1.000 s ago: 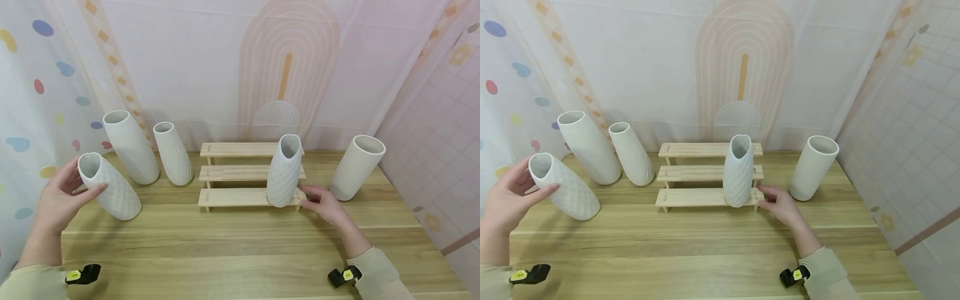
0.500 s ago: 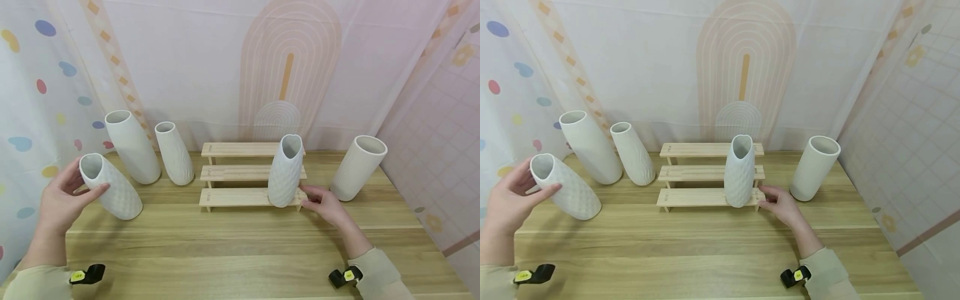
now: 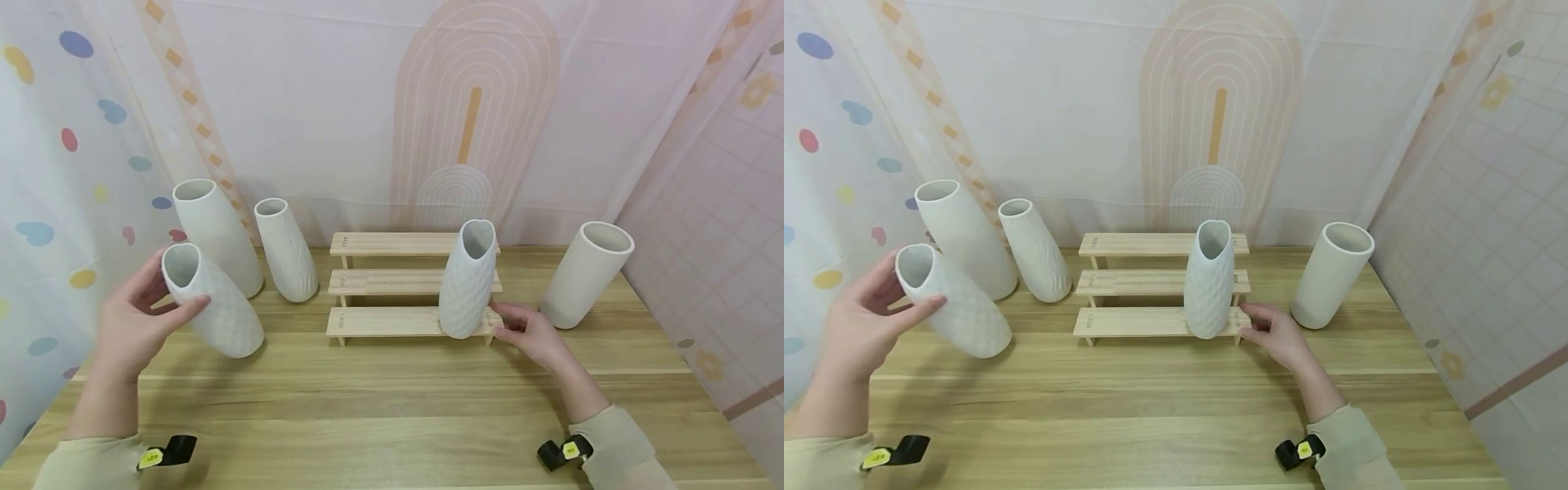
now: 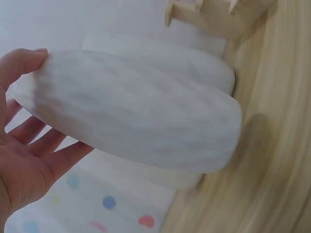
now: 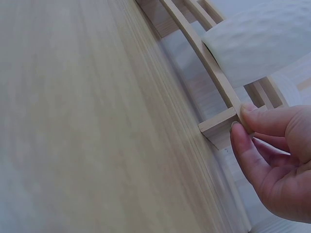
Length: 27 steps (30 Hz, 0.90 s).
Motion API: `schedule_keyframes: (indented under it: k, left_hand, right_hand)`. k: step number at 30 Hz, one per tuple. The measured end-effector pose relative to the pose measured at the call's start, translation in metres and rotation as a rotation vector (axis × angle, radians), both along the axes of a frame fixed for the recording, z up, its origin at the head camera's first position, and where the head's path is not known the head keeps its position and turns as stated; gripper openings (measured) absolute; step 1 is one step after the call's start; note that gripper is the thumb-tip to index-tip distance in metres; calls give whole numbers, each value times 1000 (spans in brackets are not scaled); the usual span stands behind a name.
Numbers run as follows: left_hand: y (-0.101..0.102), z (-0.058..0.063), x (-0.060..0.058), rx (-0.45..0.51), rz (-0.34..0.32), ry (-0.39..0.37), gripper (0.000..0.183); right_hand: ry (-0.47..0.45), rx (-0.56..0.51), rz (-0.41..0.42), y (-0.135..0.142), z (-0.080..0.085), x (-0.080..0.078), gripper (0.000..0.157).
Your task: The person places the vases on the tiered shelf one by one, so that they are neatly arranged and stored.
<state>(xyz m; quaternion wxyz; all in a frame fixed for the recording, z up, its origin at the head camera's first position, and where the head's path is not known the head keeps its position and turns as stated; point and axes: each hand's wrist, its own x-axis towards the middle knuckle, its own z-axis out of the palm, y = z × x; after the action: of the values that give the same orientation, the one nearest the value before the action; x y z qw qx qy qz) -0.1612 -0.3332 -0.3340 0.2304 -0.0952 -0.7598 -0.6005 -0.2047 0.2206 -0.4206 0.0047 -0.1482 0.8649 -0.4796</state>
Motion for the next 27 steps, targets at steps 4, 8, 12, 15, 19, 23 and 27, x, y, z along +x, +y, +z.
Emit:
schedule_keyframes:
  k: [4,8,12,15,19,23,27]
  left_hand:
    - [23,9,0,-16,-42,15,77]
    - [45,20,-1,-53,-80,36,75]
    - [67,29,0,-62,-119,50,74]
    - [82,33,-1,-95,-123,47,75]
    - [99,33,-4,-133,-121,38,76]
    - [114,29,-10,-138,-148,26,74]
    - [128,23,-19,-118,-190,16,73]
  right_hand:
    - [-2,2,0,0,1,1,49]
    - [-3,-2,2,0,1,1,49]
    - [1,-1,3,1,0,0,48]
    - [-1,6,-2,1,-1,0,48]
    - [-4,19,-5,1,-2,-1,48]
    - [-4,13,-10,0,-1,0,48]
    - [-4,4,-16,0,0,0,48]
